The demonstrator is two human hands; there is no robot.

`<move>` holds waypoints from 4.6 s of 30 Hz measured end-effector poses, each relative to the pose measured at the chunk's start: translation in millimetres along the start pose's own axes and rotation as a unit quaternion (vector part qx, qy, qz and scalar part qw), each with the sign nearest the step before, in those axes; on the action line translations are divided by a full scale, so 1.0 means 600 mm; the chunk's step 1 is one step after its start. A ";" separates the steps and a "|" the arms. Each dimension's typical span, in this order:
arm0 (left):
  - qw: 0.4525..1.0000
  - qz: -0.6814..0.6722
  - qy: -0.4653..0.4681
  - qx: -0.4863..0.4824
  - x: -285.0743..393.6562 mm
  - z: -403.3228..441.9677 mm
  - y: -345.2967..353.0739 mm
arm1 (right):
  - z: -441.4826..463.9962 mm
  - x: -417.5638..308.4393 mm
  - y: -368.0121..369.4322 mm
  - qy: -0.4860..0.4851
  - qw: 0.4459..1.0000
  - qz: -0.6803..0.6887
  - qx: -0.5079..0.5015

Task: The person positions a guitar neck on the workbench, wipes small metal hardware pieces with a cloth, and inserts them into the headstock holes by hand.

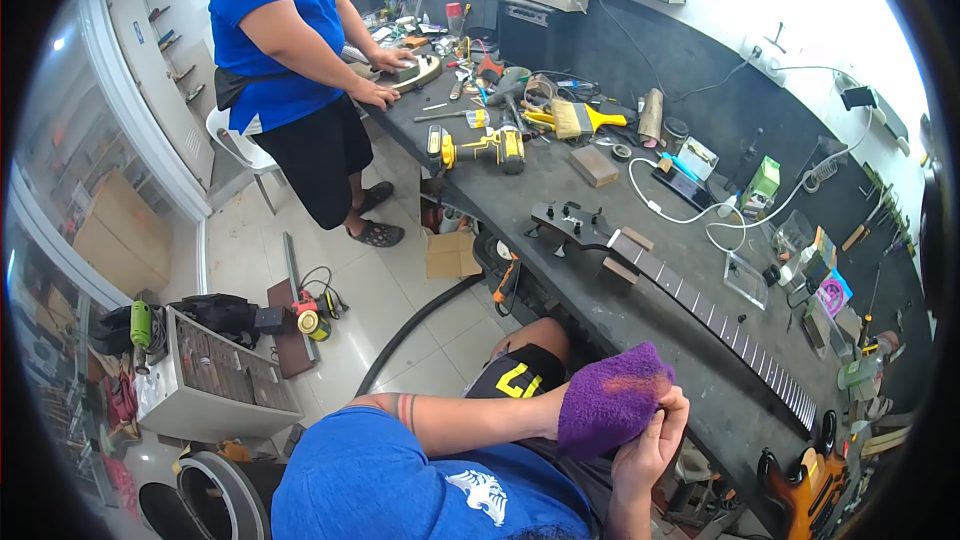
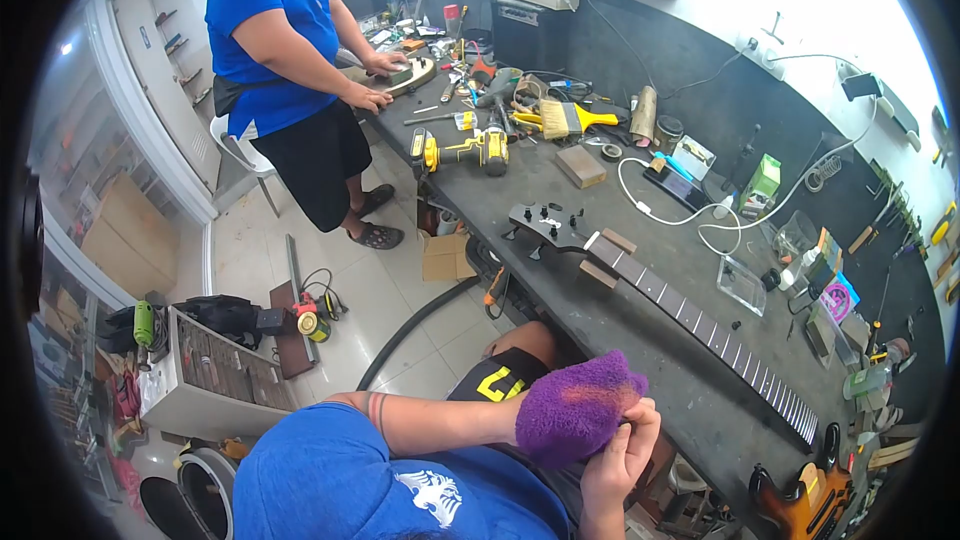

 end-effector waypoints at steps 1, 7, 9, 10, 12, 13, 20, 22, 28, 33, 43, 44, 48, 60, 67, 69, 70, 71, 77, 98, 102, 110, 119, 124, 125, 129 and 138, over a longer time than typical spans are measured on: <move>0.999 -0.045 -0.028 0.006 0.002 -0.001 -0.001 | 0.001 -0.003 0.003 0.008 1.000 0.013 -0.001; 0.982 -0.170 -0.083 0.021 0.003 -0.005 0.000 | 0.000 0.007 -0.009 -0.022 0.996 -0.084 -0.002; 0.999 0.043 0.033 -0.003 0.019 0.000 -0.005 | 0.007 0.007 -0.003 -0.017 0.999 -0.048 -0.001; 0.954 0.261 0.144 -0.035 0.038 0.004 -0.009 | 0.014 0.004 -0.002 -0.007 1.000 -0.017 0.003; 0.861 0.431 0.251 -0.096 0.058 0.009 -0.001 | 0.026 -0.001 0.013 0.005 1.000 0.002 -0.004; 0.938 0.287 0.178 -0.076 0.050 0.011 -0.006 | 0.027 -0.007 0.013 0.034 0.999 0.003 0.011; 0.987 0.144 -0.012 0.067 0.016 -0.006 -0.032 | 0.029 0.021 -0.015 0.089 0.980 0.171 -0.045; 0.935 0.354 0.018 0.028 0.044 -0.007 -0.021 | 0.028 0.015 -0.005 0.089 0.985 0.144 -0.026; 0.909 0.398 0.105 0.068 0.029 -0.022 -0.017 | 0.030 0.019 -0.018 -0.166 0.954 -0.248 -0.011; 0.899 0.421 0.095 0.077 0.034 -0.001 -0.019 | 0.054 -0.008 -0.027 -0.261 0.856 -0.445 0.004; 0.918 0.394 0.054 0.016 -0.032 0.056 -0.081 | 0.289 -0.170 -0.201 -0.129 0.739 -0.660 0.047; 0.918 0.394 0.052 -0.007 -0.028 0.072 -0.082 | 0.323 -0.171 -0.235 -0.051 0.727 -0.683 0.045; 0.995 0.038 -0.085 0.032 -0.012 0.120 -0.078 | 0.408 -0.123 -0.344 0.043 0.644 -0.763 -0.031; 0.781 0.571 0.068 -0.241 0.075 0.195 -0.083 | 0.559 -0.077 -0.303 0.131 0.641 -0.756 0.038; 0.817 0.556 0.099 -0.120 0.016 0.134 -0.125 | 0.600 -0.012 -0.258 0.180 0.559 -0.806 0.077; 0.869 0.480 0.067 -0.098 0.007 0.121 -0.137 | 0.606 -0.003 -0.260 0.159 0.544 -0.821 0.072; 0.888 0.447 0.045 -0.094 0.002 0.115 -0.143 | 0.607 -0.002 -0.261 0.157 0.543 -0.822 0.066; 0.898 0.429 0.041 -0.092 -0.002 0.112 -0.148 | 0.608 0.000 -0.263 0.156 0.541 -0.824 0.060; 0.777 0.597 -0.004 -0.201 0.084 0.147 -0.099 | 0.598 0.004 -0.284 0.111 0.631 -0.766 0.060; 0.966 0.254 0.037 -0.018 -0.045 0.041 -0.048 | 0.068 -0.087 -0.055 -0.172 0.881 -0.438 -0.049; 0.994 -0.048 -0.068 0.076 -0.035 0.036 -0.008 | 0.044 -0.091 -0.061 -0.170 0.899 -0.402 -0.030; 0.992 0.060 -0.062 0.095 -0.040 0.016 0.009 | 0.003 -0.020 -0.065 0.066 0.996 0.035 0.052; 0.921 0.389 0.028 0.016 0.009 0.009 0.010 | -0.002 -0.017 -0.051 0.080 0.994 0.072 0.016; 0.936 0.349 0.013 0.041 0.020 0.008 0.016 | -0.007 -0.009 -0.047 0.061 0.997 0.052 0.012; 0.949 0.312 0.013 0.044 0.017 0.008 0.012 | -0.006 -0.010 -0.044 0.064 0.996 0.069 0.007; 0.988 0.124 -0.030 0.081 -0.012 0.006 -0.014 | -0.006 -0.001 -0.044 0.104 0.983 0.151 0.004; 0.920 0.385 0.061 0.032 0.000 0.003 0.010 | 0.010 -0.036 -0.060 -0.141 0.899 -0.414 0.030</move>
Point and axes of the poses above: each hand's wrist, its own z-axis towards the middle knuckle, its own y-axis out of the palm, x = y × z, the point moved 3 cm from there along z, towards the middle knuckle, and after that the axes turned 8 degrees about y, right-handed, at the moved point
